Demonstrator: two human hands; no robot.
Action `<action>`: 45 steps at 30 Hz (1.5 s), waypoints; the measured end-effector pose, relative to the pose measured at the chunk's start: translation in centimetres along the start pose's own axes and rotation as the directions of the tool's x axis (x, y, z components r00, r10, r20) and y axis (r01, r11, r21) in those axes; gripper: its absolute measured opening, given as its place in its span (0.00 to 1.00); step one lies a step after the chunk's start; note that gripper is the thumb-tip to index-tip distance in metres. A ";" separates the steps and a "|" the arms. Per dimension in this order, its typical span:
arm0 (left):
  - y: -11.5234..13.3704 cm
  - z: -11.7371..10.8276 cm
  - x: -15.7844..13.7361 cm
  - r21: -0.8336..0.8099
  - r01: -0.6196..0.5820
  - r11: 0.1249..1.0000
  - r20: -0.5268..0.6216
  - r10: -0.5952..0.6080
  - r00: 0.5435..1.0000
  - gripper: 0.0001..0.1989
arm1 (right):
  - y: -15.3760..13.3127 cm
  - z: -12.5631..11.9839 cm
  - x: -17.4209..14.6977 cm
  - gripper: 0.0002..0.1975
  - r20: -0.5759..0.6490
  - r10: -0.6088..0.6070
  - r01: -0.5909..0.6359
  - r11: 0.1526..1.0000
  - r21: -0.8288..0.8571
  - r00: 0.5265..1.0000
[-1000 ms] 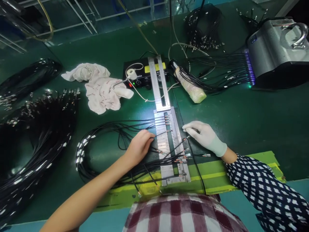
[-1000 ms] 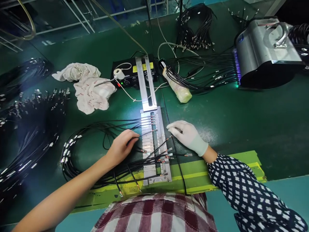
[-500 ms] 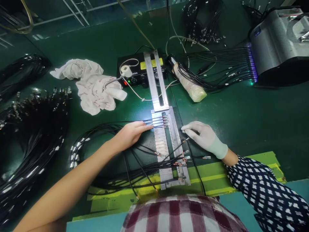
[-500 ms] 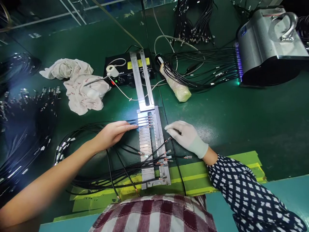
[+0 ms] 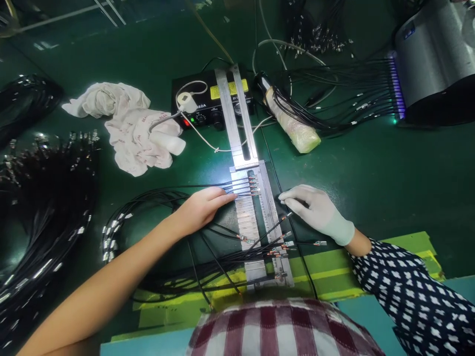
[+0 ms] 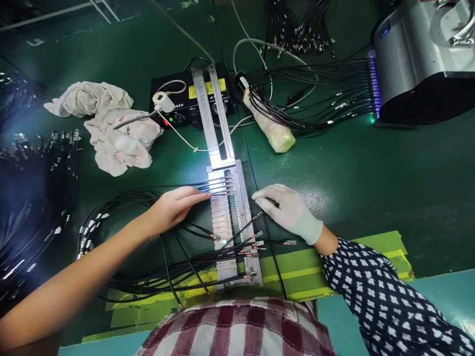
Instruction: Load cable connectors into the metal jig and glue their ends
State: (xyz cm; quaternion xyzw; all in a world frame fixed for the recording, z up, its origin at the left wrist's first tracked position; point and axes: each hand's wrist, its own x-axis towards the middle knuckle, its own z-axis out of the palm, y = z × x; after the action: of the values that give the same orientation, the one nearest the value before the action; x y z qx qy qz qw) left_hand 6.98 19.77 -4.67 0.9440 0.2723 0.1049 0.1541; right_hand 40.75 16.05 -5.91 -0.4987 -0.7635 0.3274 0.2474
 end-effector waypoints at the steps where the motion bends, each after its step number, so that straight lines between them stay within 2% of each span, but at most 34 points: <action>1: 0.0 0.1 0.1 0.002 -0.004 1.000 0.013 0.004 1.000 0.25 | 0.0 0.0 0.0 0.10 0.001 0.001 -0.001 1.000 0.002 1.000; 10: -0.5 -0.1 0.4 0.039 -0.031 0.999 0.056 0.028 0.998 0.24 | 0.1 0.0 -0.1 0.10 0.001 -0.003 0.003 1.000 0.010 1.000; 15: -0.4 0.3 0.6 0.007 -0.017 1.000 -0.005 0.018 1.000 0.22 | 0.2 0.1 0.0 0.10 0.004 -0.024 0.024 1.000 0.010 1.000; 24: 0.8 1.3 -0.3 0.076 0.056 0.996 -0.061 -0.051 0.997 0.23 | 0.3 0.1 0.0 0.11 -0.001 -0.032 0.032 0.999 0.025 1.000; 27: 0.8 1.2 0.0 0.107 0.048 0.993 -0.065 -0.041 0.997 0.21 | 0.4 0.1 0.0 0.11 0.005 -0.041 0.041 0.999 0.028 0.999; 30: 0.5 0.8 0.4 0.067 0.015 0.998 -0.033 -0.013 0.999 0.22 | 0.4 0.2 0.0 0.10 0.007 -0.051 0.051 0.998 0.030 0.999; 34: 0.5 0.7 0.4 -0.044 0.038 0.998 0.022 -0.037 0.999 0.24 | 0.5 0.2 -0.1 0.11 0.008 -0.042 0.042 0.998 0.037 0.999; 40: 1.1 2.3 -0.9 0.191 0.139 0.972 -0.086 -0.124 0.989 0.21 | 0.4 0.3 0.0 0.11 0.016 -0.028 0.027 0.998 0.050 0.999; 45: 0.4 3.3 -1.1 0.020 0.132 0.991 -0.080 -0.130 0.988 0.22 | 0.5 0.2 0.2 0.10 0.012 0.018 -0.018 0.999 0.036 1.000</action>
State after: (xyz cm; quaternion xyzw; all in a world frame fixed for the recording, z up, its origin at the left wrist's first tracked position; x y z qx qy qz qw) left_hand 7.19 18.06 -7.72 0.9211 0.3408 0.1281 0.1378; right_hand 40.82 16.30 -6.42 -0.4992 -0.7543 0.3461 0.2491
